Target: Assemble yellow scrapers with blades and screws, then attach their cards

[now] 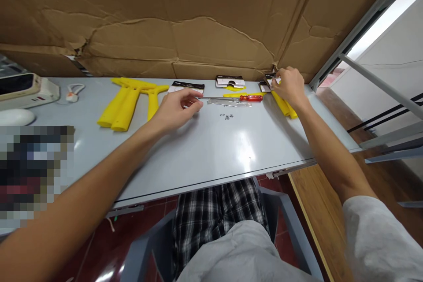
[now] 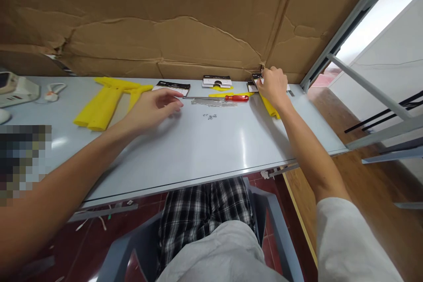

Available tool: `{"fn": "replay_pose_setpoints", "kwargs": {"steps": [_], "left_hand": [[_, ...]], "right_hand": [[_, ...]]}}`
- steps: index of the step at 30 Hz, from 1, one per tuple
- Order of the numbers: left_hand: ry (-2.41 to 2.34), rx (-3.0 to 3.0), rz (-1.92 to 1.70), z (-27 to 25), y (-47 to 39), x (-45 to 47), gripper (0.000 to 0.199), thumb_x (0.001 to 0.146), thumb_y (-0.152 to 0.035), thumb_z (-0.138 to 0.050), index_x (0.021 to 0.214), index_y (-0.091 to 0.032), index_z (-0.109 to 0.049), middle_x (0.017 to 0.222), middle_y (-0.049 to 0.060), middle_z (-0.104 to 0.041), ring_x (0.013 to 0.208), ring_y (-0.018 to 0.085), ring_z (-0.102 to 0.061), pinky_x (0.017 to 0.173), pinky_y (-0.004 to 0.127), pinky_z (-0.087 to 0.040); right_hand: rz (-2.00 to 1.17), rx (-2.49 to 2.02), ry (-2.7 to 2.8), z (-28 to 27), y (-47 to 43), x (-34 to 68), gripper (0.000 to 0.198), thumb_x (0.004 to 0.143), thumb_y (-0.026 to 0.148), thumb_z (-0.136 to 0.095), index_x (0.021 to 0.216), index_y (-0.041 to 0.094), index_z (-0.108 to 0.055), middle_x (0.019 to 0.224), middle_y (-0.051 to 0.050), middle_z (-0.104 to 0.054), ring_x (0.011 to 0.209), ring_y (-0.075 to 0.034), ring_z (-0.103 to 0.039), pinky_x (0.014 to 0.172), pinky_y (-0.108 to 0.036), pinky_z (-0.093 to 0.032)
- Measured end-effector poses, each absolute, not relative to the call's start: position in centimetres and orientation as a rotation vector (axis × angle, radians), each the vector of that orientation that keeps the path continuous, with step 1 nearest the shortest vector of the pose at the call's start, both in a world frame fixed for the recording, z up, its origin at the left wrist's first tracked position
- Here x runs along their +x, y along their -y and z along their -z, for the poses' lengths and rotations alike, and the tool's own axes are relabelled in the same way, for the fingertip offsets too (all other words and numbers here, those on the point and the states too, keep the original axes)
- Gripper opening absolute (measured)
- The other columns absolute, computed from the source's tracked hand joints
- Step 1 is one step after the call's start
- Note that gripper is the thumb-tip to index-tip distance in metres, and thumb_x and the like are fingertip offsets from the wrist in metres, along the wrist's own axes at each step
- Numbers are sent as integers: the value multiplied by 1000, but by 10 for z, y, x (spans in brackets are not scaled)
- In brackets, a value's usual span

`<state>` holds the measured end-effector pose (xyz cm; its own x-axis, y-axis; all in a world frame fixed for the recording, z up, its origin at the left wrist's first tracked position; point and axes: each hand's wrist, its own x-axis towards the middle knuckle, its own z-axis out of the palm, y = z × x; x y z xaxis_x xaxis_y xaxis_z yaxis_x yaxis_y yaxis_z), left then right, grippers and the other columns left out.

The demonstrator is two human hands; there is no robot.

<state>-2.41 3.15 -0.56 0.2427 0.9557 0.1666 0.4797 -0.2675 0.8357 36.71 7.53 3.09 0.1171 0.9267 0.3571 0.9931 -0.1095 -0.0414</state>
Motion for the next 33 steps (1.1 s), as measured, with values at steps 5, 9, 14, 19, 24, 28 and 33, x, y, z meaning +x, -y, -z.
{"fn": "replay_pose_setpoints", "kwargs": {"steps": [5,9,14,19,24,28,33], "left_hand": [[-1417,2083,-925,-4,-33,-33,28,91,-40,-68,110,-22,-79,102,8,-80,93,26,-72,95,41,-57],[-1746,2276,-932,-20,-49,-74,34,94,-43,-64,111,-18,-79,106,8,-79,109,30,-70,108,46,-49],[-2222,2136,-521,-32,-62,-123,45,89,-59,-68,106,-20,-82,96,3,-78,133,36,-64,104,44,-48],[-2283,2090,-479,-36,-63,-132,63,98,-57,-66,138,-8,-74,139,17,-73,143,44,-57,113,57,-44],[-2024,2120,-248,-21,-76,-138,62,101,-52,-69,144,-8,-68,156,23,-62,146,45,-53,124,62,-38],[-2072,2036,-256,-9,-84,-141,46,93,-56,-71,117,-17,-81,130,8,-75,141,35,-59,120,51,-43],[-2135,1941,-294,-13,-79,-148,44,83,-60,-82,99,-19,-79,122,11,-78,142,39,-57,115,55,-44]], "right_hand": [[86,-1765,2179,-20,-78,312,44,99,38,-48,122,15,-78,121,-19,-72,115,-33,-60,109,-50,-46],[4,-1540,2355,-4,-83,298,43,100,44,-50,116,19,-81,118,-14,-73,113,-31,-60,109,-48,-45],[-48,-1469,2401,10,-83,310,45,102,47,-49,116,19,-81,118,-15,-75,112,-29,-62,111,-47,-46],[-66,-1510,2344,14,-79,312,48,103,49,-47,113,17,-82,117,-15,-76,113,-29,-64,113,-46,-47],[-80,-1520,2314,18,-81,310,47,101,49,-48,109,18,-83,116,-15,-76,113,-30,-65,112,-48,-48],[-86,-1495,2297,20,-83,314,47,100,49,-50,110,17,-83,114,-15,-77,110,-29,-67,110,-48,-50],[-95,-1494,2302,20,-83,315,46,99,50,-52,109,19,-84,115,-15,-77,111,-30,-68,108,-49,-52]]}}
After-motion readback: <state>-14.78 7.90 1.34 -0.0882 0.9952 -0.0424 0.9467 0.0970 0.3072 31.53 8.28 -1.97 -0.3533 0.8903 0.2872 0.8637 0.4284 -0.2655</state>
